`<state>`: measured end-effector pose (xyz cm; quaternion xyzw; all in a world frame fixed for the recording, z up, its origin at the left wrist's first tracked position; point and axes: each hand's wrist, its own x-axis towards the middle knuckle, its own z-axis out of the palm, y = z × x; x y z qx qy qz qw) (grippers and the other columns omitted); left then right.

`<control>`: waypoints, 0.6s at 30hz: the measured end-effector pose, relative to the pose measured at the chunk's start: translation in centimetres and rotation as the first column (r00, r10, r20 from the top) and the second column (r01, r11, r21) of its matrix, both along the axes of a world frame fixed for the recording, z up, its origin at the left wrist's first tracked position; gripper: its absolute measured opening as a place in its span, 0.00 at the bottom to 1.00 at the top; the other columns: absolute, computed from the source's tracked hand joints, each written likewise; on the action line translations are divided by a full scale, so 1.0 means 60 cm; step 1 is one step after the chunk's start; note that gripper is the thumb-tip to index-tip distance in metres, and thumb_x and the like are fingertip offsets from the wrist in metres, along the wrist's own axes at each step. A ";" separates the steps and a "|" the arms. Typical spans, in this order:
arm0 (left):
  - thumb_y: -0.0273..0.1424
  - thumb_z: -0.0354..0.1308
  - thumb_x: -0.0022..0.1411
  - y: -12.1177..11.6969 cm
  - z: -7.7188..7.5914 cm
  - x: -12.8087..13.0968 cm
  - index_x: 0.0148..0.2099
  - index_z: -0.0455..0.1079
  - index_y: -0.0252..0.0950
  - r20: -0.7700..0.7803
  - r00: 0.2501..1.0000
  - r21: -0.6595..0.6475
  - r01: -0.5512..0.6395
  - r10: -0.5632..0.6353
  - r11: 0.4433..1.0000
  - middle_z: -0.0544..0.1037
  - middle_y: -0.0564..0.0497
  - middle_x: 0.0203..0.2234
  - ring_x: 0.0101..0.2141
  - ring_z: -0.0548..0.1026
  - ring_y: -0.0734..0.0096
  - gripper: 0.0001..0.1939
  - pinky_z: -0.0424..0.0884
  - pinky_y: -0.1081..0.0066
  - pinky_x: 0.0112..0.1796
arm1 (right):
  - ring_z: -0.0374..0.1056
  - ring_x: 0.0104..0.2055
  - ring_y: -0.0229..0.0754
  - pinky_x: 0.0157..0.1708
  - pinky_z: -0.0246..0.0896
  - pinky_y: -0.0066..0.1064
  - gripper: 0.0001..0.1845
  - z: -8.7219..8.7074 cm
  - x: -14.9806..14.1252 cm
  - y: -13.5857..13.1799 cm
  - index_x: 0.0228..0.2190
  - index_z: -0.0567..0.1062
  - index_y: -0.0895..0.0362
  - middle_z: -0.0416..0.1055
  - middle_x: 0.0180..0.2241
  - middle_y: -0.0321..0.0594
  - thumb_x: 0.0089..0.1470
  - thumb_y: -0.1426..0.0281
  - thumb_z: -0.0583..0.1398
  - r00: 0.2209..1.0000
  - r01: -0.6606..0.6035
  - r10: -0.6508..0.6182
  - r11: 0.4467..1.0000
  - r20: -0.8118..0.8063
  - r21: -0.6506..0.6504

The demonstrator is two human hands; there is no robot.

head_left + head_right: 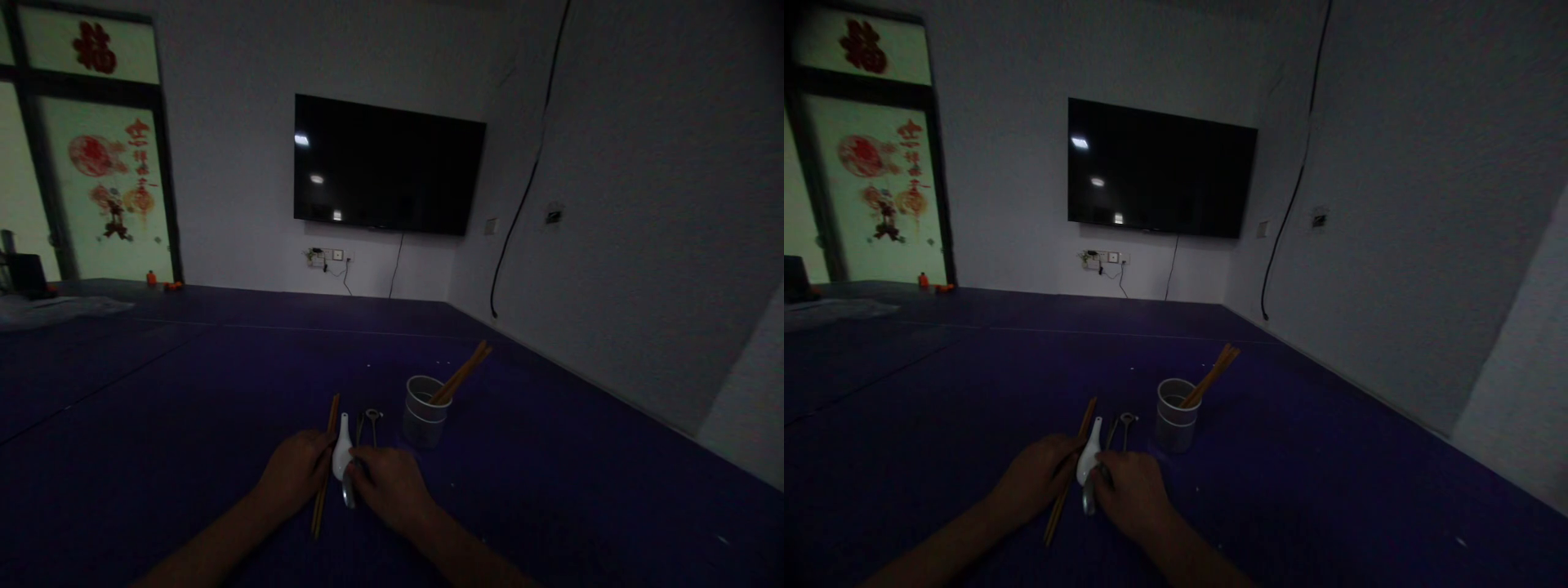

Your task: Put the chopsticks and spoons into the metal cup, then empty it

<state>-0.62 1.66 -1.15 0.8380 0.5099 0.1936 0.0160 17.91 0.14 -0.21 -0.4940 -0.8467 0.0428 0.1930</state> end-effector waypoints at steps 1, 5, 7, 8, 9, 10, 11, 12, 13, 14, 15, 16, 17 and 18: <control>0.30 0.43 0.62 0.000 0.001 0.000 0.52 0.65 0.38 -0.009 1.000 -0.010 -0.002 0.002 1.000 0.76 0.45 0.38 0.39 0.73 0.64 0.18 0.67 0.68 0.39 | 0.72 0.38 0.42 0.34 0.59 0.28 0.17 0.001 0.000 0.001 0.45 0.72 0.51 0.76 0.39 0.40 0.56 0.63 0.51 1.000 0.011 -0.010 1.000 0.012 -0.016; 0.32 0.43 0.62 0.000 0.003 -0.001 0.52 0.66 0.40 -0.005 1.000 -0.034 -0.008 0.008 0.999 0.76 0.46 0.40 0.41 0.73 0.65 0.18 0.67 0.68 0.41 | 0.71 0.39 0.42 0.36 0.59 0.28 0.18 0.002 0.000 0.001 0.46 0.71 0.51 0.75 0.40 0.40 0.57 0.62 0.50 0.999 0.023 -0.022 0.999 0.027 -0.030; 0.32 0.43 0.62 0.000 0.003 -0.001 0.51 0.66 0.40 -0.002 1.000 -0.047 -0.017 0.017 0.999 0.76 0.46 0.40 0.41 0.73 0.65 0.18 0.67 0.67 0.42 | 0.71 0.39 0.43 0.36 0.59 0.29 0.18 0.002 0.000 0.000 0.46 0.71 0.51 0.75 0.40 0.40 0.57 0.62 0.50 1.000 0.023 -0.023 0.999 0.021 -0.027; 0.32 0.43 0.62 0.000 0.002 -0.002 0.51 0.66 0.40 -0.002 1.000 -0.053 -0.021 0.020 0.998 0.76 0.46 0.40 0.41 0.73 0.65 0.18 0.67 0.67 0.41 | 0.71 0.39 0.43 0.36 0.59 0.29 0.18 0.002 0.000 -0.001 0.46 0.71 0.51 0.75 0.40 0.40 0.57 0.62 0.50 1.000 0.022 -0.021 0.999 0.017 -0.027; 0.32 0.43 0.62 0.000 0.002 -0.002 0.51 0.66 0.41 -0.004 1.000 -0.059 -0.022 0.022 0.998 0.76 0.47 0.40 0.41 0.73 0.65 0.18 0.67 0.67 0.42 | 0.71 0.39 0.43 0.36 0.59 0.29 0.18 0.002 0.000 -0.001 0.47 0.71 0.51 0.75 0.40 0.39 0.57 0.62 0.50 1.000 0.019 -0.019 0.999 0.014 -0.028; 0.32 0.43 0.62 0.000 0.002 -0.002 0.51 0.66 0.41 -0.005 1.000 -0.061 -0.025 0.025 0.998 0.76 0.47 0.40 0.41 0.73 0.65 0.17 0.67 0.67 0.42 | 0.71 0.40 0.43 0.37 0.60 0.29 0.18 0.002 0.000 -0.001 0.47 0.71 0.51 0.75 0.40 0.39 0.57 0.62 0.50 1.000 0.016 -0.016 0.999 0.012 -0.029; 0.31 0.43 0.62 0.000 0.002 -0.002 0.51 0.66 0.41 -0.006 1.000 -0.062 -0.028 0.028 0.998 0.76 0.47 0.40 0.41 0.73 0.65 0.17 0.67 0.67 0.42 | 0.71 0.40 0.43 0.37 0.60 0.29 0.18 0.002 0.000 -0.002 0.47 0.71 0.51 0.75 0.40 0.39 0.57 0.63 0.50 1.000 0.010 -0.010 0.999 0.009 -0.031; 0.31 0.43 0.62 0.000 0.002 -0.002 0.51 0.66 0.41 -0.007 0.999 -0.062 -0.032 0.031 0.998 0.76 0.47 0.40 0.41 0.73 0.65 0.17 0.67 0.67 0.42 | 0.71 0.40 0.43 0.37 0.60 0.30 0.18 0.002 0.000 -0.002 0.47 0.71 0.51 0.75 0.41 0.39 0.57 0.63 0.50 1.000 0.004 -0.004 0.999 0.007 -0.033; 0.31 0.43 0.62 0.000 0.002 -0.002 0.51 0.66 0.41 -0.008 0.999 -0.062 -0.035 0.035 0.997 0.76 0.46 0.40 0.41 0.73 0.65 0.17 0.66 0.67 0.42 | 0.71 0.40 0.43 0.38 0.60 0.30 0.19 0.003 0.000 -0.002 0.47 0.70 0.51 0.75 0.41 0.40 0.57 0.63 0.50 1.000 -0.001 0.002 0.999 0.009 -0.037; 0.32 0.44 0.62 0.000 0.002 -0.002 0.51 0.66 0.40 -0.010 0.999 -0.063 -0.038 0.037 0.997 0.76 0.46 0.40 0.41 0.73 0.65 0.17 0.66 0.67 0.42 | 0.71 0.40 0.43 0.38 0.60 0.30 0.19 0.003 0.000 -0.002 0.47 0.70 0.51 0.75 0.41 0.40 0.57 0.63 0.50 1.000 -0.003 0.004 0.999 0.013 -0.042; 0.32 0.44 0.62 0.000 0.001 -0.003 0.51 0.66 0.40 -0.013 0.999 -0.063 -0.040 0.039 0.997 0.76 0.46 0.40 0.41 0.73 0.64 0.17 0.67 0.67 0.42 | 0.71 0.40 0.43 0.38 0.60 0.31 0.19 0.004 0.000 -0.002 0.48 0.70 0.51 0.75 0.41 0.40 0.57 0.62 0.50 1.000 -0.004 0.005 0.999 0.021 -0.049; 0.32 0.44 0.62 0.000 0.002 -0.003 0.51 0.66 0.40 -0.015 0.999 -0.061 -0.039 0.038 0.997 0.76 0.46 0.40 0.41 0.73 0.64 0.17 0.67 0.67 0.42 | 0.71 0.40 0.44 0.38 0.60 0.31 0.19 0.006 0.000 -0.002 0.48 0.70 0.51 0.75 0.41 0.40 0.57 0.62 0.50 1.000 -0.003 0.005 0.999 0.031 -0.055; 0.32 0.43 0.62 -0.001 0.002 -0.004 0.52 0.65 0.40 -0.017 0.999 -0.058 -0.037 0.036 0.998 0.76 0.46 0.40 0.42 0.73 0.64 0.17 0.67 0.67 0.42 | 0.71 0.41 0.44 0.38 0.60 0.31 0.19 0.007 0.000 -0.003 0.48 0.70 0.51 0.75 0.41 0.41 0.57 0.62 0.50 0.999 -0.003 0.006 0.998 0.041 -0.059; 0.32 0.43 0.62 -0.001 0.003 -0.004 0.52 0.65 0.40 -0.020 0.999 -0.055 -0.035 0.034 0.998 0.76 0.46 0.41 0.42 0.73 0.64 0.18 0.66 0.67 0.42 | 0.71 0.41 0.44 0.38 0.60 0.31 0.20 0.009 0.000 -0.004 0.48 0.69 0.51 0.74 0.41 0.41 0.57 0.61 0.50 0.999 -0.003 0.006 0.998 0.051 -0.062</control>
